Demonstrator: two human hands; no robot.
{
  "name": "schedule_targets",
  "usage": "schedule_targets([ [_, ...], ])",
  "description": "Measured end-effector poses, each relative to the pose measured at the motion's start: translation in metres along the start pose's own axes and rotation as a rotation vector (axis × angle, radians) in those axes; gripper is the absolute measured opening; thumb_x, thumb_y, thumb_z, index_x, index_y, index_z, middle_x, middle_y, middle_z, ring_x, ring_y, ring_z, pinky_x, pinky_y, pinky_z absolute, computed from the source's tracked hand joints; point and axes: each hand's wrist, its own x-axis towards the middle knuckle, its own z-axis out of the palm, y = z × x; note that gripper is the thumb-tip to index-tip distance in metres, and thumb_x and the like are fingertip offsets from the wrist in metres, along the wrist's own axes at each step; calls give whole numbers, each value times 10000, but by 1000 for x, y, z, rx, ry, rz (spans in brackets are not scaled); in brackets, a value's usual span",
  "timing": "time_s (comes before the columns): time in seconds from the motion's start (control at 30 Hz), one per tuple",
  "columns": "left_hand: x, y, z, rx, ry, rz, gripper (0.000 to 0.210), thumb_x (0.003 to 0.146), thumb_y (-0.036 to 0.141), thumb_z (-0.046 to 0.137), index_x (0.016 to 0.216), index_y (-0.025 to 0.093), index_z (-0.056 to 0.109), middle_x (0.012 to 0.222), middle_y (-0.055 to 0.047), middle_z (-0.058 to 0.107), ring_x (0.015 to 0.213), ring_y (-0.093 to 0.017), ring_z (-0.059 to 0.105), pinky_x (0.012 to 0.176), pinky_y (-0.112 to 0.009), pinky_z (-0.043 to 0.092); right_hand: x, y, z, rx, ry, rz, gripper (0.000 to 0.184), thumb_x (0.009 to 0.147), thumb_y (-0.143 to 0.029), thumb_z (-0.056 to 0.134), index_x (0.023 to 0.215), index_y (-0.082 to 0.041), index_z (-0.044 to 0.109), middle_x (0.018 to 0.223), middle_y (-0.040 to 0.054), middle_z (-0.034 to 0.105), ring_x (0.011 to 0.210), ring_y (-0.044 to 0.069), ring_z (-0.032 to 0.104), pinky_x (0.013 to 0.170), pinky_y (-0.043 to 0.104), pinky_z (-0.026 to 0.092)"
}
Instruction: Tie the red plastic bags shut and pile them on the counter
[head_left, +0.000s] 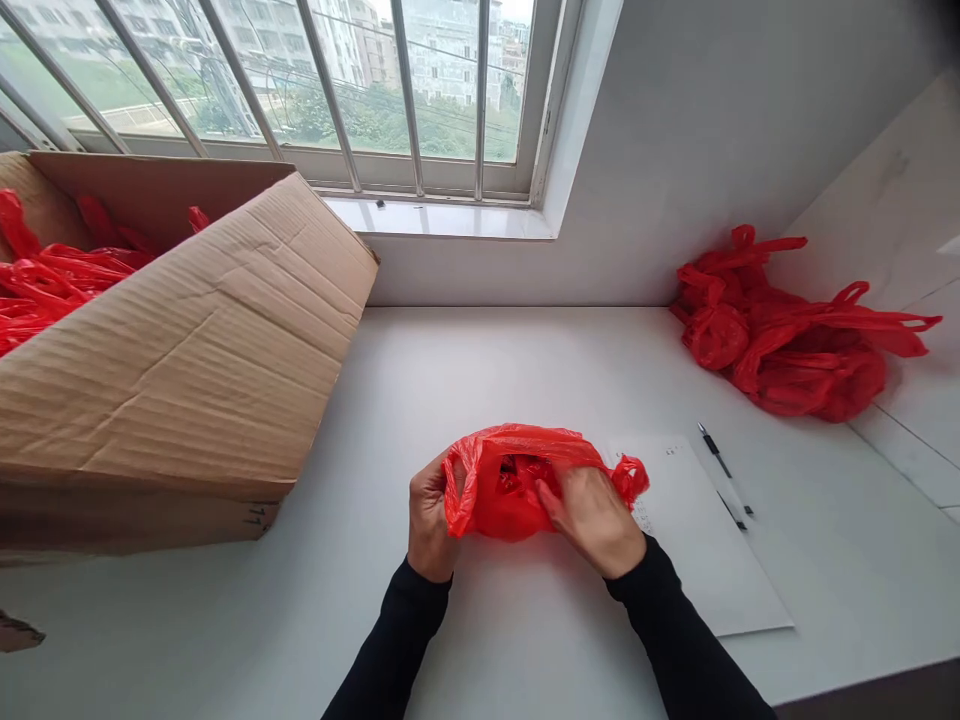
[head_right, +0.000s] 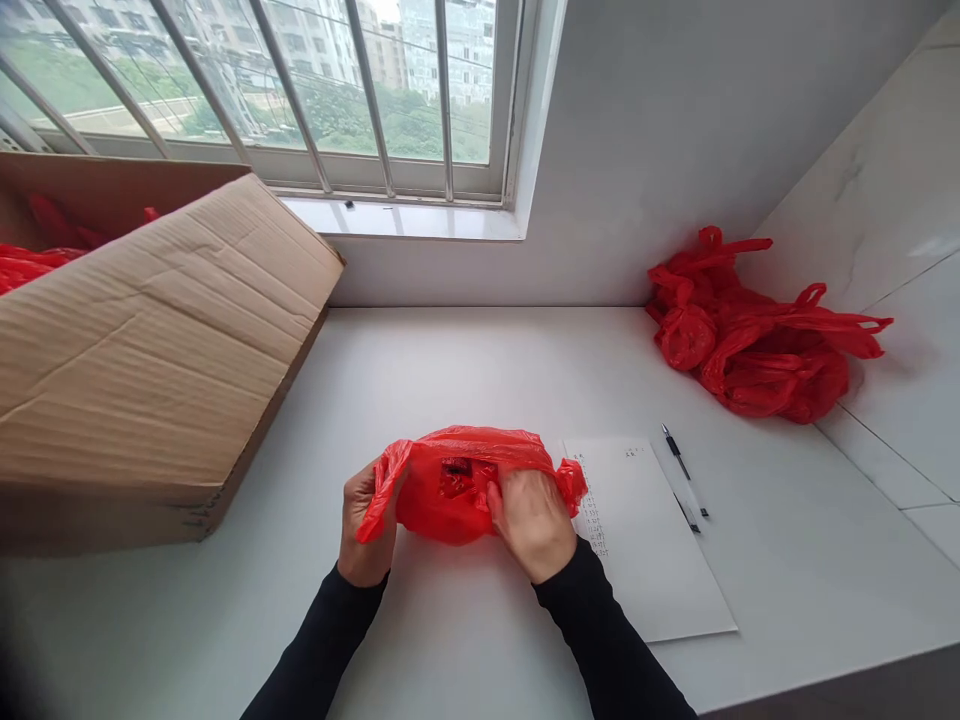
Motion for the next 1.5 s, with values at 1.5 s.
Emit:
schedule_targets([
  [1.5,6,6,-4,106,108,20,386,864,432,642,618,180,485,578,34,402,560,-101,313,499,-241,267,18,-23,-6,1202,-240,423,328,836,-359,758,1109,-189,693,1001,61,729,880,182,683,823,300,551],
])
